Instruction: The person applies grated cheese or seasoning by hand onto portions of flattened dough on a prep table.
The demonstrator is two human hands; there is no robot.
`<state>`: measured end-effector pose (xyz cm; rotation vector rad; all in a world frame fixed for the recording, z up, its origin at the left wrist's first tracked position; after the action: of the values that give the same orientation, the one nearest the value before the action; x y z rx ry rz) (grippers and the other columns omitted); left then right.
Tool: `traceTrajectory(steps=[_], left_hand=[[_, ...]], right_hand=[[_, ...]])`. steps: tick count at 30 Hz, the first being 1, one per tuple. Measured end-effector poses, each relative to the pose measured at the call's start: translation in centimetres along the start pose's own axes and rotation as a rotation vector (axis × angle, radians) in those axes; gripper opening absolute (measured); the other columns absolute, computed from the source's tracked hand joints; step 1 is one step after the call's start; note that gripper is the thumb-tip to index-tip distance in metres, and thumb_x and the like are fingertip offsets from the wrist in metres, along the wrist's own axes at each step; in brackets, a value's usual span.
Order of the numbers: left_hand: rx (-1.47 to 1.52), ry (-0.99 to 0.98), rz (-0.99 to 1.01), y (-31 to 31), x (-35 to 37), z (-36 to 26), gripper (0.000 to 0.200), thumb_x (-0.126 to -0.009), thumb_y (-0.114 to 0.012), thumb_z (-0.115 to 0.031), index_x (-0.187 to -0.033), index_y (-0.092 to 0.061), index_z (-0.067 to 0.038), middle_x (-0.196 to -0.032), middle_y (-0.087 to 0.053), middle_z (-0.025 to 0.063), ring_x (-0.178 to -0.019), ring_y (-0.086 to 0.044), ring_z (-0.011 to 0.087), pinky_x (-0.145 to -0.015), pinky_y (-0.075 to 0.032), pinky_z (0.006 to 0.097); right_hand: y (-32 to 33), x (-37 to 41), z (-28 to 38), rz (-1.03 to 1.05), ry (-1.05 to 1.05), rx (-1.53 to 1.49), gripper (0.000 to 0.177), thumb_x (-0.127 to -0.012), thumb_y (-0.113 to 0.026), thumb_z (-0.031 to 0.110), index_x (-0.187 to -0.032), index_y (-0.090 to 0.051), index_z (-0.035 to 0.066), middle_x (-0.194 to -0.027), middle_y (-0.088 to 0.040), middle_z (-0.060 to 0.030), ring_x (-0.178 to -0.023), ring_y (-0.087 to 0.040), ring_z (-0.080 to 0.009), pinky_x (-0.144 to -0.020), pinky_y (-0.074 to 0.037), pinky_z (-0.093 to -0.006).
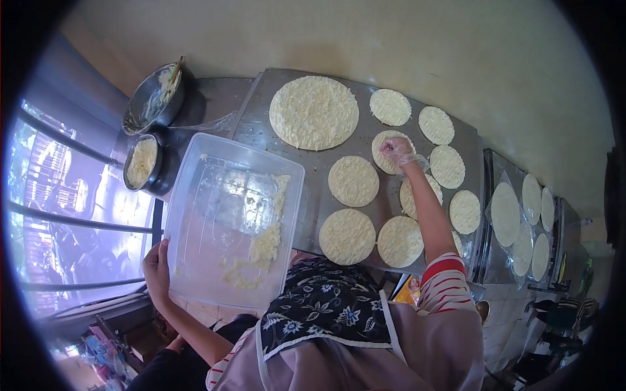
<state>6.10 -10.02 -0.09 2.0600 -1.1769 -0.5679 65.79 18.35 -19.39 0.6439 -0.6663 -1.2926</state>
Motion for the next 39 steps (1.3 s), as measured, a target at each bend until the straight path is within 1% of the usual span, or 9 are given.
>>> traceTrajectory(steps=[5, 10, 20, 26, 28, 32, 34, 37, 39], left_hand=[[-0.034, 0.048, 0.024, -0.1, 0.4, 0.0, 0.033, -0.092, -0.054, -0.027, -0.103, -0.064, 0.003, -0.063, -0.047, 0.0011, -0.065, -0.038, 0.0060, -0.058, -0.036, 0.0229], [-0.001, 0.020, 0.019, -0.1, 0.1, 0.1, 0.035, -0.092, -0.054, -0.028, -0.103, -0.063, 0.004, -0.065, -0.050, 0.0007, -0.066, -0.040, 0.0060, -0.060, -0.037, 0.0231], [-0.005, 0.005, 0.019, -0.2, -0.1, 0.3, 0.034, -0.092, -0.054, -0.028, -0.104, -0.065, 0.002, -0.067, -0.052, 0.0003, -0.066, -0.040, 0.0062, -0.060, -0.037, 0.0228], [-0.005, 0.019, 0.011, -0.3, -0.1, -0.1, 0.033, -0.092, -0.055, -0.028, -0.103, -0.065, 0.002, -0.066, -0.052, 0.0012, -0.065, -0.040, 0.0065, -0.060, -0.037, 0.0231], [-0.021, 0.011, 0.012, -0.3, -0.2, 0.1, 0.033, -0.092, -0.055, -0.027, -0.103, -0.065, 0.002, -0.065, -0.051, 0.0021, -0.065, -0.040, 0.0068, -0.060, -0.037, 0.0233], [-0.026, 0.046, 0.025, -0.4, -0.3, 0.0, 0.034, -0.092, -0.054, -0.027, -0.104, -0.065, 0.003, -0.067, -0.057, 0.0048, -0.067, -0.044, 0.0072, -0.063, -0.040, 0.0242], [-0.028, 0.022, 0.011, -0.4, -0.3, -0.2, 0.034, -0.092, -0.054, -0.027, -0.105, -0.064, 0.002, -0.074, -0.063, 0.0076, -0.072, -0.049, 0.0078, -0.068, -0.042, 0.0249], [-0.001, 0.031, 0.024, -0.4, -0.2, -0.2, 0.033, -0.093, -0.054, -0.027, -0.105, -0.064, 0.002, -0.080, -0.066, 0.0093, -0.075, -0.052, 0.0086, -0.073, -0.043, 0.0254], [-0.008, 0.036, 0.030, -0.5, -0.2, -0.4, 0.033, -0.093, -0.054, -0.027, -0.105, -0.064, 0.002, -0.081, -0.066, 0.0089, -0.076, -0.052, 0.0087, -0.073, -0.043, 0.0252]], right_hand=[[-0.1, 0.5, -1.4, 0.021, -0.102, -0.114, 0.010, -0.070, -0.064, 0.007, -0.079, -0.069, 0.007, -0.076, -0.066, -0.0100, -0.068, -0.062, -0.0173, -0.064, -0.048, -0.0314], [1.6, -0.3, -3.4, -0.218, -0.031, 0.077, 0.011, -0.070, -0.062, 0.006, -0.078, -0.069, 0.009, -0.077, -0.066, -0.0099, -0.069, -0.062, -0.0187, -0.065, -0.048, -0.0319], [3.3, -0.1, -6.1, -0.133, -0.166, 0.149, 0.008, -0.078, -0.060, 0.005, -0.082, -0.067, 0.008, -0.076, -0.064, -0.0034, -0.070, -0.058, -0.0117, -0.068, -0.047, -0.0280], [4.1, 0.2, -8.9, -0.099, -0.154, -0.126, 0.016, -0.081, -0.055, 0.000, -0.090, -0.066, 0.006, -0.082, -0.065, -0.0036, -0.073, -0.059, -0.0125, -0.070, -0.048, -0.0269], [5.1, 1.0, -7.7, -0.234, -0.071, 0.166, 0.015, -0.080, -0.056, 0.000, -0.091, -0.066, 0.004, -0.084, -0.065, -0.0049, -0.076, -0.060, -0.0124, -0.070, -0.048, -0.0248], [5.0, 1.0, -7.3, -0.282, -0.039, 0.145, 0.013, -0.078, -0.058, 0.001, -0.089, -0.066, 0.003, -0.081, -0.065, -0.0056, -0.074, -0.061, -0.0129, -0.070, -0.049, -0.0244], [4.1, 0.6, -7.1, -0.158, -0.168, -0.063, 0.012, -0.077, -0.058, 0.001, -0.086, -0.066, 0.003, -0.080, -0.065, -0.0053, -0.073, -0.062, -0.0136, -0.069, -0.050, -0.0253], [3.9, 1.7, -2.4, 0.084, -0.357, 0.013, 0.015, -0.073, -0.063, 0.009, -0.087, -0.068, 0.008, -0.081, -0.065, -0.0108, -0.074, -0.063, -0.0204, -0.068, -0.050, -0.0307], [3.2, 1.2, -3.3, 0.082, -0.233, 0.136, 0.015, -0.075, -0.062, 0.013, -0.088, -0.067, 0.007, -0.081, -0.065, -0.0119, -0.074, -0.063, -0.0225, -0.068, -0.050, -0.0317]])
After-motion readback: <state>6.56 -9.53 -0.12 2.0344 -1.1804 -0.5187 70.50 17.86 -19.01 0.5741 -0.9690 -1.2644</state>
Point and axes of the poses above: each hand's wrist, its own x-axis away from the middle knuckle, its own y-axis out of the back of the hand, z = x × y, the point moved 3 cm from there along -x, towards the middle knuckle
